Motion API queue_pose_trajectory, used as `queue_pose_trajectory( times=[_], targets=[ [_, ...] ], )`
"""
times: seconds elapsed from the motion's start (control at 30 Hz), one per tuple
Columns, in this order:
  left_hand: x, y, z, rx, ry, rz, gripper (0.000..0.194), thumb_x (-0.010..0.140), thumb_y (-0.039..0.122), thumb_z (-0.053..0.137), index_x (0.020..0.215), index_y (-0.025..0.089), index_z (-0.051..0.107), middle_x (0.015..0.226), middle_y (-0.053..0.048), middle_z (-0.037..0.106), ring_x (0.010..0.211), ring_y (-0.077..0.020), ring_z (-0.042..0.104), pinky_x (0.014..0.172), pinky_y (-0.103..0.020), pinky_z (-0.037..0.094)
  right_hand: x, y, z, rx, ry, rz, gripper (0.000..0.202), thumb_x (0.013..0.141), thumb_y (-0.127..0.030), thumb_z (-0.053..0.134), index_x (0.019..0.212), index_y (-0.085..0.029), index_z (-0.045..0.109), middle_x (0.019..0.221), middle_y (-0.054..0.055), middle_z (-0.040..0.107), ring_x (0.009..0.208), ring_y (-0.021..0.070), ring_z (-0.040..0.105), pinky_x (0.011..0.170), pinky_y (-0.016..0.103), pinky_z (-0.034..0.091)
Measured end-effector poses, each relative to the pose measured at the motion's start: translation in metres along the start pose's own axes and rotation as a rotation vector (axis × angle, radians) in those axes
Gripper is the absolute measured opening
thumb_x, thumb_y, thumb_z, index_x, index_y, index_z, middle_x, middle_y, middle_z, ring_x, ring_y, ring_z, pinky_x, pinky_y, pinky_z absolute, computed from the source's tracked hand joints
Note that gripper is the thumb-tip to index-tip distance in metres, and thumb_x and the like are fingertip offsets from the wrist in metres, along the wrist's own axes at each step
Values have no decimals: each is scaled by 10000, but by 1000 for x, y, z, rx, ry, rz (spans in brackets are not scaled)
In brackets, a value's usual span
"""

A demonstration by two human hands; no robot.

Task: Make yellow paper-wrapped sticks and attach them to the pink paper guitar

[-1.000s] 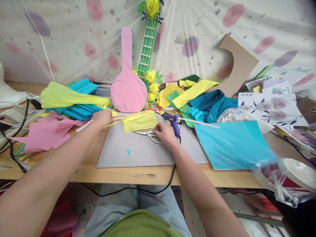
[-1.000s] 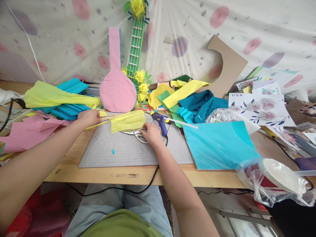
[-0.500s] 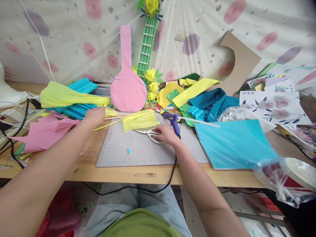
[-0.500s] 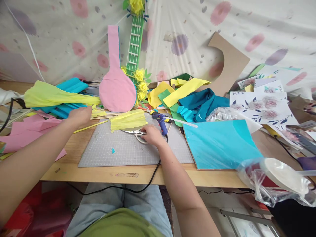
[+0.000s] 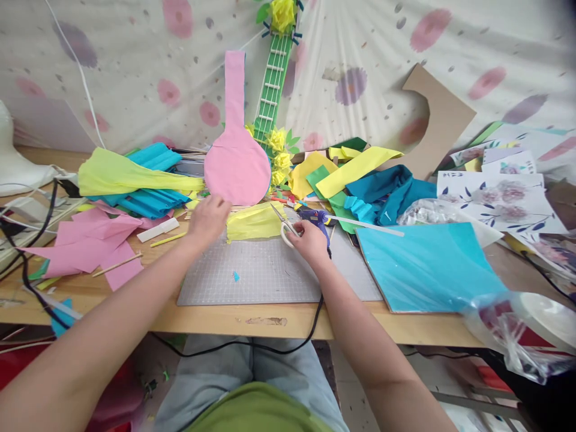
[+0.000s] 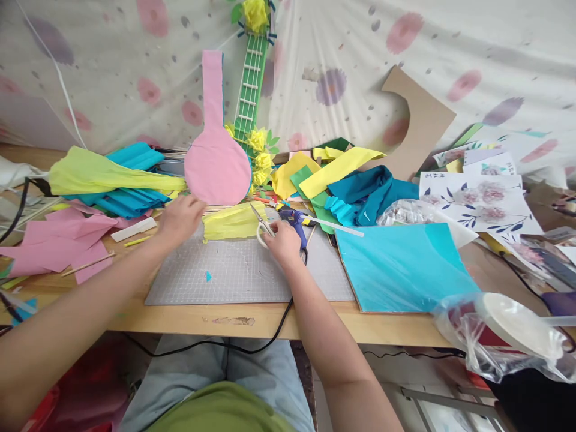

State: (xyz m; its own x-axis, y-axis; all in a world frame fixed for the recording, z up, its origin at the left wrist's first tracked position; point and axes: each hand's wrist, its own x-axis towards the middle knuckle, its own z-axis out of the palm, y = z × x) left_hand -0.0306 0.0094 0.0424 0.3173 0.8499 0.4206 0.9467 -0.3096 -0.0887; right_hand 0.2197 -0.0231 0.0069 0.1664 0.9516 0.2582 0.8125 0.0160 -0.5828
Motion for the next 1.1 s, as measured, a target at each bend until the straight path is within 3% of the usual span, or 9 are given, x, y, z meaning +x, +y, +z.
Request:
queue_pose_trajectory(
  times=[0.17,0.3,0.5,0.6,0.73,0.87,1.0,1.1],
  targets=[
    [-7,55,25,-146,-64,104,274,856,211,322,933,187,584,941,-116,569,905,-228,521,746,-343,377,-1,3,-1,-243,34,21,189,714,-318,520,843,-182,548,859,70,607,801,197,553,652,277,373],
    [-8,74,38,-208,-151,93,293,872,223,284,957,175,560,918,-110,596,823,-227,565,698,-342,391,-4,2,-1,-358,-15,15,152,738,-282,489,840,-181,539,896,97,591,816,217,554,641,294,376],
    [-18,63,35,-206,-275,51,269,854,221,314,930,181,569,944,-106,617,815,-219,587,670,-321,406,-5,-1,5,-461,-82,-4,214,768,-222,453,946,-159,553,1002,143,555,891,250,535,656,318,391],
    [-26,49,32,-296,-253,97,244,843,242,354,915,207,584,952,-75,629,850,-208,587,693,-306,410,-6,-3,6,-450,-52,-54,229,772,-222,460,960,-141,564,1021,164,541,939,273,497,702,344,393],
    [-30,40,32,-402,-120,65,239,831,238,385,893,210,615,1127,-60,579,952,-208,563,736,-304,415,-9,-10,10,-259,18,-325,211,816,-253,441,949,-162,577,981,108,569,960,229,468,832,333,358],
    [-30,44,30,-369,-74,59,239,833,242,391,890,200,619,1089,-58,586,891,-195,575,693,-296,423,-10,-19,24,-62,-109,-543,241,815,-290,485,1009,-168,562,990,70,589,930,183,489,831,288,360],
    [-29,52,29,-374,-72,80,208,814,233,424,874,190,618,943,-62,612,835,-193,572,700,-305,429,-8,-20,36,-49,-143,-513,134,816,-270,500,849,-186,599,846,52,620,834,177,509,756,285,361],
    [-28,50,33,-402,25,60,234,745,169,483,946,172,603,1035,-81,589,961,-219,535,834,-336,408,-5,-15,36,-26,-114,-410,137,825,-248,480,806,-188,601,821,51,628,816,179,516,725,283,360]
  ],
)
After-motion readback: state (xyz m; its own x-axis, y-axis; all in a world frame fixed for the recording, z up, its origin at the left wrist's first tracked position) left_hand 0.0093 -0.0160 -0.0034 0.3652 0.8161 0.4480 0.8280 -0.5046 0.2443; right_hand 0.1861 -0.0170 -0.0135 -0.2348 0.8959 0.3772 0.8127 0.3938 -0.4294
